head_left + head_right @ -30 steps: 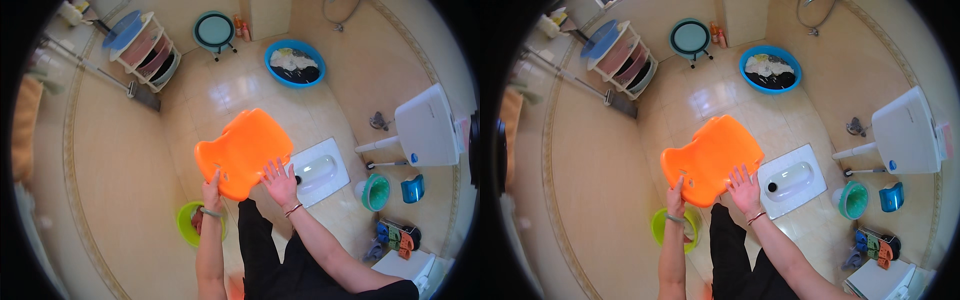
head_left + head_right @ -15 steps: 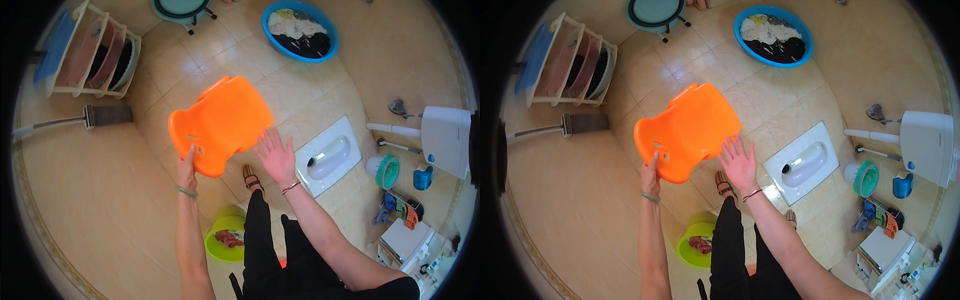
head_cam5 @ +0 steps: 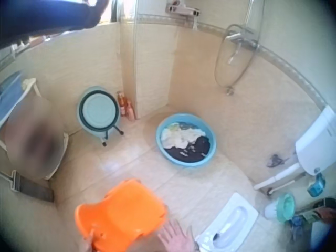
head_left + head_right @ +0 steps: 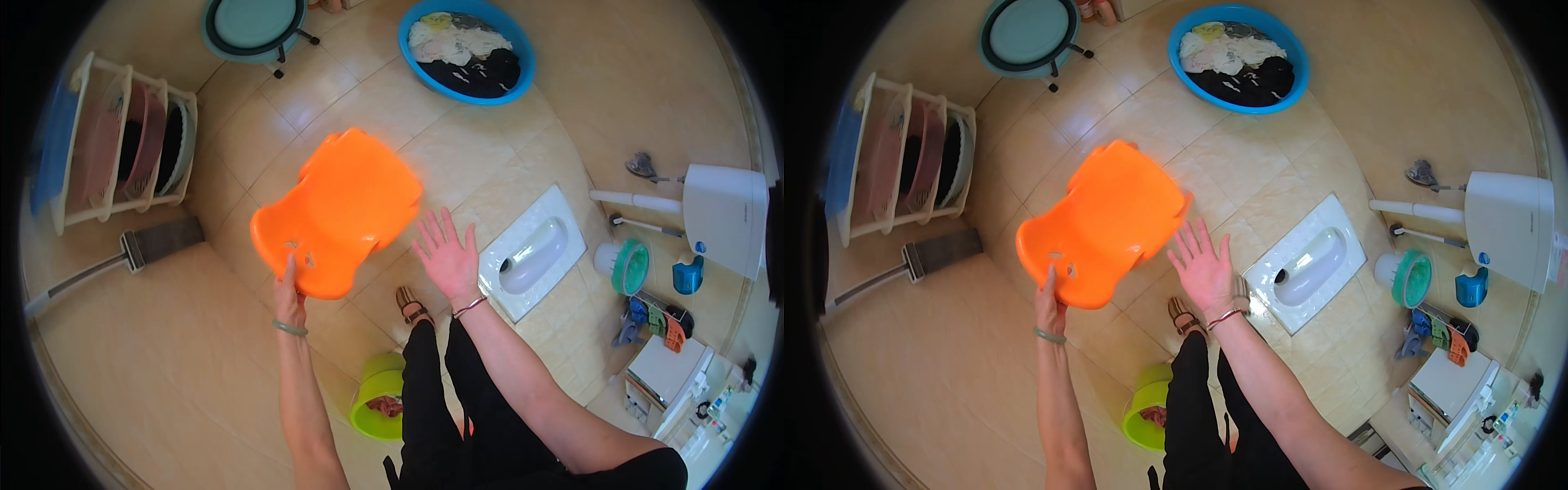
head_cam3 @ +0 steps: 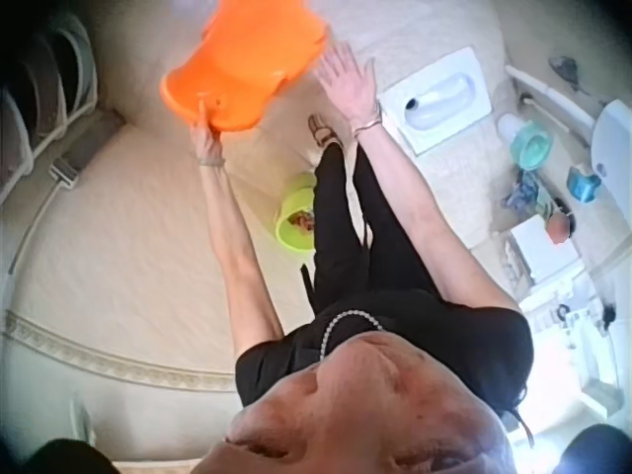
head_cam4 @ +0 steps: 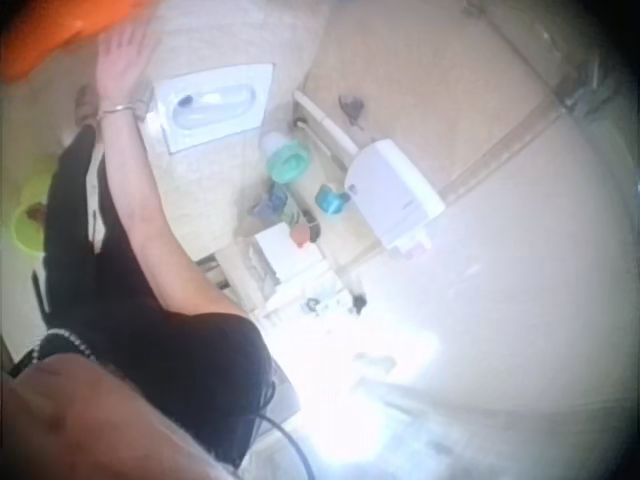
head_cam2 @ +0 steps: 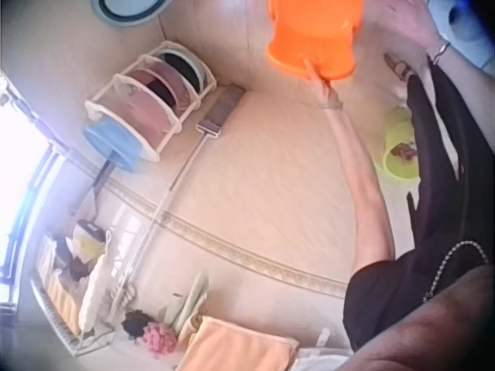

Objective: The person sits on a small stool in a bathroom and hand-washes clothes in a blue basin filled with soapy water. They scrub and rinse various garments, including a striped shirt and dark pants, by hand, occasionally transferring items to a green bucket.

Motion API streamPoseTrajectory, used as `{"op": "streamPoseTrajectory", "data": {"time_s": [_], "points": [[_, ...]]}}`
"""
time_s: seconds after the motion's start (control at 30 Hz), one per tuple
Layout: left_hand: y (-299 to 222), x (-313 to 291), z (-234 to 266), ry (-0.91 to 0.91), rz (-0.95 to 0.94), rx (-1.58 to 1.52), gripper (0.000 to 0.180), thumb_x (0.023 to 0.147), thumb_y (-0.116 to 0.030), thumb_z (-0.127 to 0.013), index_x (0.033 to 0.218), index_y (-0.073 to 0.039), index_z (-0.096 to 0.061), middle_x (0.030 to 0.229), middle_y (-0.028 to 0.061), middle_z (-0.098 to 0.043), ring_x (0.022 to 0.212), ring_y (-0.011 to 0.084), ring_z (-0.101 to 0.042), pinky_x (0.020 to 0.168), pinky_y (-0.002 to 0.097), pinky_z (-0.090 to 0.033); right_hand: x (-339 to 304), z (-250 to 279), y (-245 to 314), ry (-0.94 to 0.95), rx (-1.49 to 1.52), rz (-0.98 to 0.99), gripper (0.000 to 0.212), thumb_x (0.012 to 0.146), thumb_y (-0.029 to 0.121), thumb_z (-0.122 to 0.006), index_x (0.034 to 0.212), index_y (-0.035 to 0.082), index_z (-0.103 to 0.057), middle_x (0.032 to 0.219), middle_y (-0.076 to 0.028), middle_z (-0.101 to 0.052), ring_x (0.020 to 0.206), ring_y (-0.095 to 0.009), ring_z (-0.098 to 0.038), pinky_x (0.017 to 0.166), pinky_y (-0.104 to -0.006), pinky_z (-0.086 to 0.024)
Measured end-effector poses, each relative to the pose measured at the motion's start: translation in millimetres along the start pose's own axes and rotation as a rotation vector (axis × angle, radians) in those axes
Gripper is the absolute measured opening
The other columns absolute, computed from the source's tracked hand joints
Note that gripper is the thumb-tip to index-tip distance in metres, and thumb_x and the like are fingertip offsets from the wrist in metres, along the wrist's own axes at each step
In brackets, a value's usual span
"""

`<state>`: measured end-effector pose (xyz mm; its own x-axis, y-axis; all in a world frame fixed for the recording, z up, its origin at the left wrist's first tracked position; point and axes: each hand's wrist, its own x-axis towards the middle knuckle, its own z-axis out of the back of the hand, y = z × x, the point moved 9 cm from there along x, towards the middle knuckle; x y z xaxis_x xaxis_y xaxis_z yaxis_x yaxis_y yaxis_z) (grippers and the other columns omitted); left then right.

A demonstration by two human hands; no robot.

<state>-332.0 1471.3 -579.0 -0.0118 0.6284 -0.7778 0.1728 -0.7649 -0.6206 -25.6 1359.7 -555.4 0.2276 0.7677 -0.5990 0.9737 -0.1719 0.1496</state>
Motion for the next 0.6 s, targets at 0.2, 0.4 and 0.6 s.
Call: {"op": "streamPoseTrajectory", "data": {"time_s": [0.2, 0.4, 0.6], "points": [[-17.7, 2.9, -10.7, 0.041, -0.004, 0.056, 0.048, 0.092, -0.039, -0.064, 0.127, -0.007, -0.053, 0.116, 0.0029, -0.064, 0.103, 0.0159, -0.064, 0.084, 0.0338, -0.056, 23.0, -10.0, 22.0, 0.004, 0.021, 0.016, 0.071, 0.096, 0.062, -0.034, 0.152, 0.018, -0.024, 0.158, -0.006, -0.023, 0.146, -0.024, -0.018, 0.118, -0.0461, -0.013], [-27.6, 0.0, -15.9, -0.118, 0.036, 0.293, 0.044, 0.092, -0.043, -0.063, 0.123, -0.013, -0.056, 0.108, -0.0002, -0.065, 0.092, 0.0118, -0.064, 0.065, 0.0278, -0.056, 54.5, -23.7, 57.9, -0.030, 0.051, 0.025, 0.069, 0.097, 0.061, -0.033, 0.152, 0.020, -0.024, 0.158, -0.005, -0.022, 0.146, -0.024, -0.017, 0.118, -0.0458, -0.013], [-18.0, 4.8, 31.1, -0.365, -0.094, 0.351, 0.041, 0.091, -0.029, -0.066, 0.126, -0.011, -0.055, 0.113, 0.0025, -0.063, 0.096, 0.0146, -0.063, 0.070, 0.0310, -0.054, 78.8, -61.6, 114.1, -0.037, 0.043, 0.004, 0.067, 0.098, 0.061, -0.032, 0.152, 0.021, -0.025, 0.158, -0.005, -0.022, 0.146, -0.026, -0.018, 0.118, -0.0459, -0.014]]}}
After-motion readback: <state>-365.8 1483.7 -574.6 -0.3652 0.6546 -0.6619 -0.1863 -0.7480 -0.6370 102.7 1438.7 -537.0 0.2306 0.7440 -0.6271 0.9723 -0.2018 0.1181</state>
